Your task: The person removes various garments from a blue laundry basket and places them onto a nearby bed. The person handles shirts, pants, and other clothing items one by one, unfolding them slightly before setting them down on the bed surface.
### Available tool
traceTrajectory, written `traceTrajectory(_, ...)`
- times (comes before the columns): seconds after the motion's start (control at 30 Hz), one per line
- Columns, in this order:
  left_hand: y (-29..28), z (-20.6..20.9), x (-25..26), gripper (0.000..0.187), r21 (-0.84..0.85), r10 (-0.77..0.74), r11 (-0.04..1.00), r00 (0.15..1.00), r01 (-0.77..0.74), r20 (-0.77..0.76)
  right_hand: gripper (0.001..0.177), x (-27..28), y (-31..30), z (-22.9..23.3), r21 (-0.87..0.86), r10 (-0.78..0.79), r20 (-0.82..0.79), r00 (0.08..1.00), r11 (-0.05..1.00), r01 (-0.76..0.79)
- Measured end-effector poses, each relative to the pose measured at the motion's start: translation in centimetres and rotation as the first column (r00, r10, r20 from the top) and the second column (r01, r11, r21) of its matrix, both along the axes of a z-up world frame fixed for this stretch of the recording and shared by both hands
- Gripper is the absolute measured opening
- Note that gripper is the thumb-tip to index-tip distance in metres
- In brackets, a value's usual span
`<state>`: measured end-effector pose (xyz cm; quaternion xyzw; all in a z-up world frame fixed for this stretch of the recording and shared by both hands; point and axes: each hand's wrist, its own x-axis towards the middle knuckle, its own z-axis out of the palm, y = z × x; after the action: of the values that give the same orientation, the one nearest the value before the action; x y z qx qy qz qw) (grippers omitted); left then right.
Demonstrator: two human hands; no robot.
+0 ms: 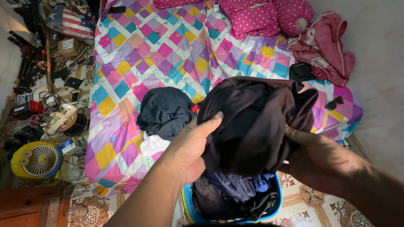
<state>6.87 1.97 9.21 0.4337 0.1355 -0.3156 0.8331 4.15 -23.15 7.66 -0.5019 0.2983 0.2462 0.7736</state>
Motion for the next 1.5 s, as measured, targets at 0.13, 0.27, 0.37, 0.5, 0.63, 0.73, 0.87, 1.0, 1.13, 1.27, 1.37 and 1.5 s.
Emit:
traceTrajectory(0.13, -0.3, 0.9, 0.1, 0.048, 0.02, 0.068, 0.998, 0.997, -0.068, -0.023, 0.035, -0.4, -1.4, -1.9, 0.162, 0.014, 0.054, 0.998, 0.986, -0.023)
traceTrajectory(0.27, -0.1, 0.4, 0.4, 0.039, -0.014, 0.139, 0.99, 0.986, -0.14, -0.095, 0.046, -0.9, -1.7, -2.6, 0.306, 0.123, 0.095, 0.988, 0.941, -0.147)
traceTrajectory(0.37, 0.1, -0.2, 0.6, 0.034, -0.096, 0.032, 0.994, 0.992, -0.044, -0.122, 0.066, -1.5, -0.6, -1.7, 0.311, 0.036, -0.149, 0.988, 0.95, 0.012)
traceTrajectory(0.5, 0.3, -1.0, 0.2, 0.026, -0.01, -0.188, 0.982, 0.962, 0.19, -0.197, 0.068, -2.2, 2.4, -1.1, 0.34, -0.038, -0.165, 0.986, 0.936, 0.093)
traceTrajectory(0.63, 0.7, -1.1, -0.1, 0.025, 0.004, -0.243, 0.967, 0.924, 0.256, -0.296, 0.058, -2.8, 4.1, -1.0, 0.322, -0.12, -0.133, 0.984, 0.934, 0.158)
traceTrajectory(0.73, 1.1, -0.7, 0.0, 0.031, -0.09, -0.157, 0.987, 0.924, 0.134, -0.348, 0.053, -2.8, 4.5, -0.7, 0.147, -0.232, -0.269, 0.935, 0.949, 0.278)
traceTrajectory(0.87, 0.4, -0.3, 0.0, 0.052, -0.019, -0.148, 0.989, 0.939, 0.15, -0.311, 0.051, -1.9, 4.4, -0.1, 0.108, -0.272, -0.216, 0.938, 0.948, 0.3)
traceTrajectory(1.0, 0.2, -0.8, -0.7, 0.078, 0.203, -0.21, 0.94, 0.934, 0.274, -0.29, 0.049, -1.1, 3.8, 0.6, 0.092, -0.28, -0.134, 0.951, 0.952, 0.293)
traceTrajectory(1.13, 0.1, -1.3, -1.9, 0.085, -0.045, -0.236, 0.969, 0.866, 0.241, -0.441, 0.049, -0.7, 3.7, 1.0, 0.077, -0.239, -0.1, 0.966, 0.966, 0.247)
traceTrajectory(1.27, -0.7, -2.5, -2.8, 0.068, -0.1, -0.092, 0.993, 0.954, 0.065, -0.286, 0.051, -0.9, 4.3, 0.9, -0.019, -0.236, -0.154, 0.959, 0.972, 0.236)
traceTrajectory(1.37, -0.4, -2.9, -2.2, 0.054, -0.135, -0.029, 0.991, 0.989, 0.009, -0.144, 0.064, -1.1, 4.6, 0.7, 0.045, -0.249, -0.107, 0.962, 0.966, 0.255)
traceTrajectory(1.5, 1.0, -2.4, -0.6, 0.041, -0.162, -0.055, 0.986, 0.994, 0.039, -0.097, 0.076, -1.7, 4.3, 0.1, 0.273, -0.229, 0.098, 0.968, 0.942, 0.195)
